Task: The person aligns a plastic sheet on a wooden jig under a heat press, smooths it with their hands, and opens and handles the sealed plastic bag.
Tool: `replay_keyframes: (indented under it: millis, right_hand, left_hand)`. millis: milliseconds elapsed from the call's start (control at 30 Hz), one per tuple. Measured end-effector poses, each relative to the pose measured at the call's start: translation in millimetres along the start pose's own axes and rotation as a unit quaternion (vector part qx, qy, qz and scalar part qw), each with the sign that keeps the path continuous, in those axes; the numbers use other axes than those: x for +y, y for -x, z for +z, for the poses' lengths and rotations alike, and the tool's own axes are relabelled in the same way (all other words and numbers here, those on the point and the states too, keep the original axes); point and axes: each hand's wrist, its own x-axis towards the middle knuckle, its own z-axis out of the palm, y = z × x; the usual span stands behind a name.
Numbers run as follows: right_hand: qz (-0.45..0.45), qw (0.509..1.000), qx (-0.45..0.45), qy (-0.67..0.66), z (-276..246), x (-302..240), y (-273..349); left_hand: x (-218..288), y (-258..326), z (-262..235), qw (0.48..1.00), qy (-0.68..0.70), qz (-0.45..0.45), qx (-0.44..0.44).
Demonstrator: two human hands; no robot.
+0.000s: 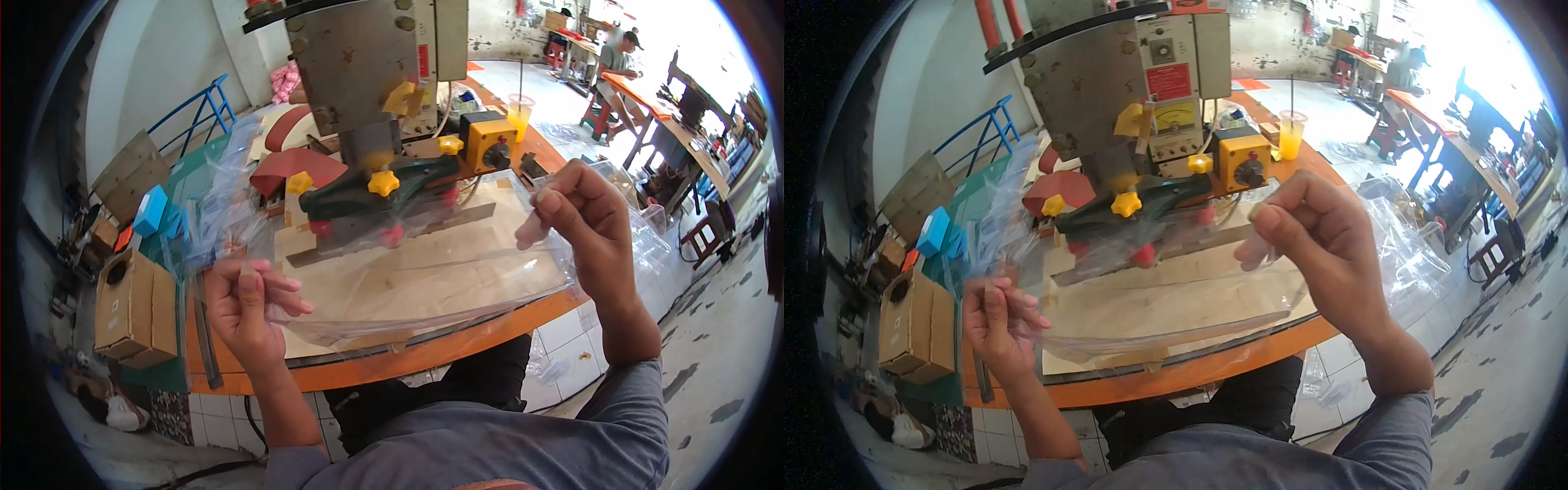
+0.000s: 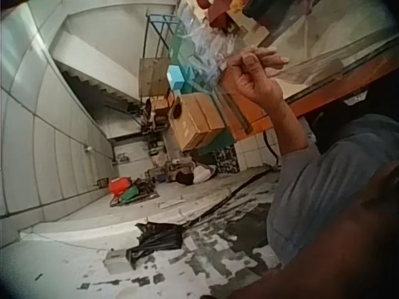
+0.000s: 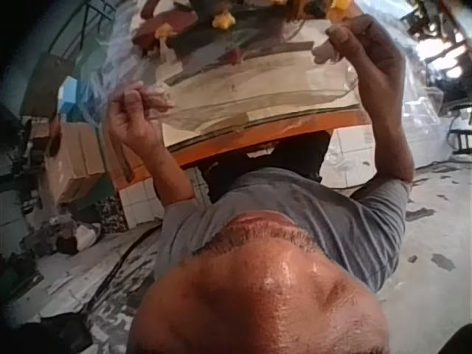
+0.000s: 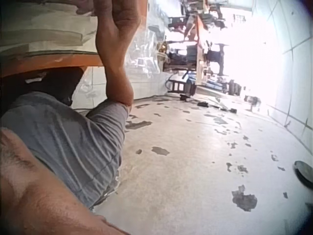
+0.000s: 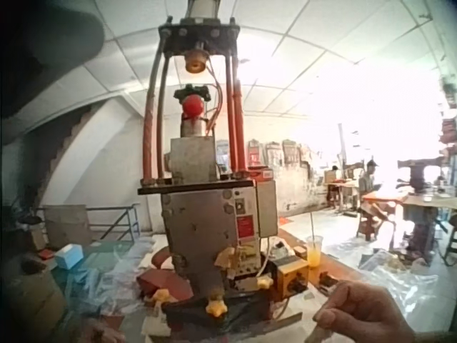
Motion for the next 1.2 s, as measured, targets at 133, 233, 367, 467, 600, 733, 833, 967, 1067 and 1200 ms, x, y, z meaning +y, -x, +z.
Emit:
replay_keyframes:
  millis: [133, 233, 367, 467, 600, 733, 833, 967, 1067, 1200]
  right_hand:
    - [-0.002, 0.999, 0.032, -0.01, 4, -1, 3]
    - [0.012, 0.999, 0.044, -0.019, 5, -2, 4]
    - [0.015, 0.998, 0.065, -0.004, 4, -3, 6]
    - [0.016, 0.997, 0.069, 0.0, 2, 1, 8]
    - [0.012, 0.996, 0.086, 0.011, 7, 4, 10]
    - [-0.047, 0.989, 0.116, 0.076, 8, 11, 14]
    - [-0.072, 0.983, 0.119, 0.117, 4, 13, 18]
    - [-0.041, 0.986, 0.125, 0.103, 8, 0, 28]
    - [0.054, 0.98, 0.155, 0.11, 5, -23, 44]
    - [0.099, 0.983, 0.149, 0.047, -3, -35, 63]
  left_hand:
    - [5, 1, 1, 0.999, -0.002, -0.029, -0.012]
    - [8, 1, 0, 0.998, 0.013, -0.05, -0.026]
    - [11, 4, 2, 0.995, 0.041, -0.079, -0.037]
    - [9, 5, 5, 0.996, 0.04, -0.072, -0.025]
    - [9, 6, 5, 0.995, 0.044, -0.087, -0.033]
    - [11, 5, 13, 0.994, 0.053, -0.097, -0.023]
    - [9, 7, 12, 0.993, 0.053, -0.099, -0.021]
    - [17, 16, -1, 0.991, 0.056, -0.105, -0.063]
    - [26, 20, -8, 0.972, 0.121, -0.158, -0.121]
    - [45, 36, -11, 0.951, 0.173, -0.22, -0.133]
